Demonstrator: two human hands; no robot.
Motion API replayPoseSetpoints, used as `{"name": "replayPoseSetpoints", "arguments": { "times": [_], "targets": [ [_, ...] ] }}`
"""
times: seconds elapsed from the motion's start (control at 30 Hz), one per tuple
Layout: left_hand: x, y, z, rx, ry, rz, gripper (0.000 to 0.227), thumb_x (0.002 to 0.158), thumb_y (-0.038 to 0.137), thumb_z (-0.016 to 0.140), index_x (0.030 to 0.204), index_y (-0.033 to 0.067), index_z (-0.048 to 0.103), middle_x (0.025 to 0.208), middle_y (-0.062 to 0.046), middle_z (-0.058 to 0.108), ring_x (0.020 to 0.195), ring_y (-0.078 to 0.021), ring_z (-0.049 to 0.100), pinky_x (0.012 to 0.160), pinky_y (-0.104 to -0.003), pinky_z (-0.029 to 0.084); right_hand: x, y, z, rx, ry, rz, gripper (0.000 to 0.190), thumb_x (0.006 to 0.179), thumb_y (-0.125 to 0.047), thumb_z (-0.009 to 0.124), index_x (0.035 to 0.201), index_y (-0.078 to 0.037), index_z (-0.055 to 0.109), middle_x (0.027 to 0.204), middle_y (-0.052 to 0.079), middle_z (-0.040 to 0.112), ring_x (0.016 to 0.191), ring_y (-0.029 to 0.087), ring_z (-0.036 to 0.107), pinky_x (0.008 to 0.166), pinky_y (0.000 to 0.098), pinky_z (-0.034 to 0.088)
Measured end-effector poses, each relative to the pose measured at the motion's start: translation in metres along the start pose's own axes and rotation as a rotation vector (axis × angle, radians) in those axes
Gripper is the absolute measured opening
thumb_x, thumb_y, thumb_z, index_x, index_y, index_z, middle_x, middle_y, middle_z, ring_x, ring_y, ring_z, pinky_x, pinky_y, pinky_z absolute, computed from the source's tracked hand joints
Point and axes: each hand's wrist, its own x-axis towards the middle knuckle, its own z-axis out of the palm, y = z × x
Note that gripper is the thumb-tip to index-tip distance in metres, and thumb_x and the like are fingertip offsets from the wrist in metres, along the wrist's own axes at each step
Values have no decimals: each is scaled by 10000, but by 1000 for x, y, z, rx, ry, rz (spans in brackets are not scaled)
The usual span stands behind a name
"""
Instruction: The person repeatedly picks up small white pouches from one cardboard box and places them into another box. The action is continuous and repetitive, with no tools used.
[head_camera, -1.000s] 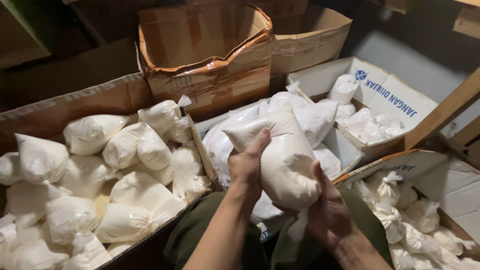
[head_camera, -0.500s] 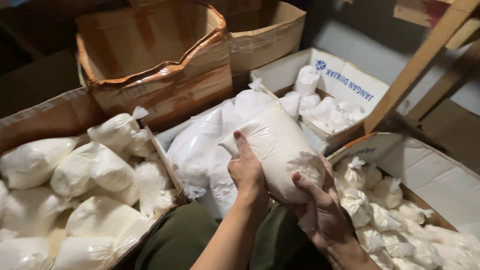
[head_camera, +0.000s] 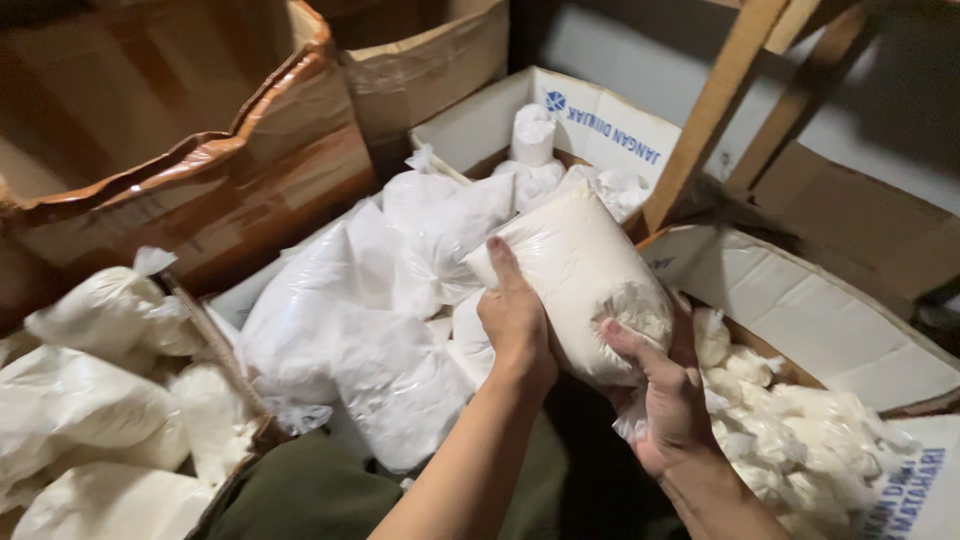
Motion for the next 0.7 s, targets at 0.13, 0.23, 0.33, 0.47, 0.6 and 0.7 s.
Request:
{"name": "replayPoseSetpoints", "arguments": {
  "times": [0.13,0.23,0.33,0.47,0.6,0.7],
  "targets": [
    [3,-17,21,-28,-122,33,732,874,620,615,1092,-74,694,958,-126,739,804,-202,671,713,-364,557,16,-5,-23,30,93,106,566,747,-108,766,1294,-58,627,1091,95,708,945,238,707,790,407,593],
    [8,-32,39,-7,-146,6,668,855,540,688,1150,-59,695,1010,-130,742,854,-210,680,741,-369,558,26,-10,-40,46,134,108,536,748,-94,769,1264,-22,642,1072,116,703,904,249,713,759,413,592],
    [16,-49,57,29,-163,16,623,848,471,730,1178,-55,683,1066,-136,743,898,-213,693,779,-356,564,35,-17,-53,23,138,36,526,749,-77,767,1262,-38,654,1079,101,701,918,228,707,769,377,590],
    [28,-81,82,-10,-257,123,561,837,363,753,1204,-51,660,1115,-138,733,936,-190,683,807,-325,549,47,-28,-71,-106,188,-144,554,757,-60,757,1298,-69,640,1141,87,704,1025,212,692,849,338,597],
    [45,-109,106,20,-334,11,530,804,265,799,1177,-67,621,1083,-141,715,916,-199,682,764,-336,558,59,-43,-94,-165,292,-191,664,726,-39,740,1359,-132,562,1215,78,670,1083,241,678,838,386,615],
    [50,-127,122,100,-401,-97,538,822,247,837,1147,-136,645,961,-156,649,820,-249,551,635,-396,468,72,-55,-116,-245,355,-196,710,736,-29,750,1405,-128,532,1263,92,652,1109,254,677,864,398,609]
  ]
}}
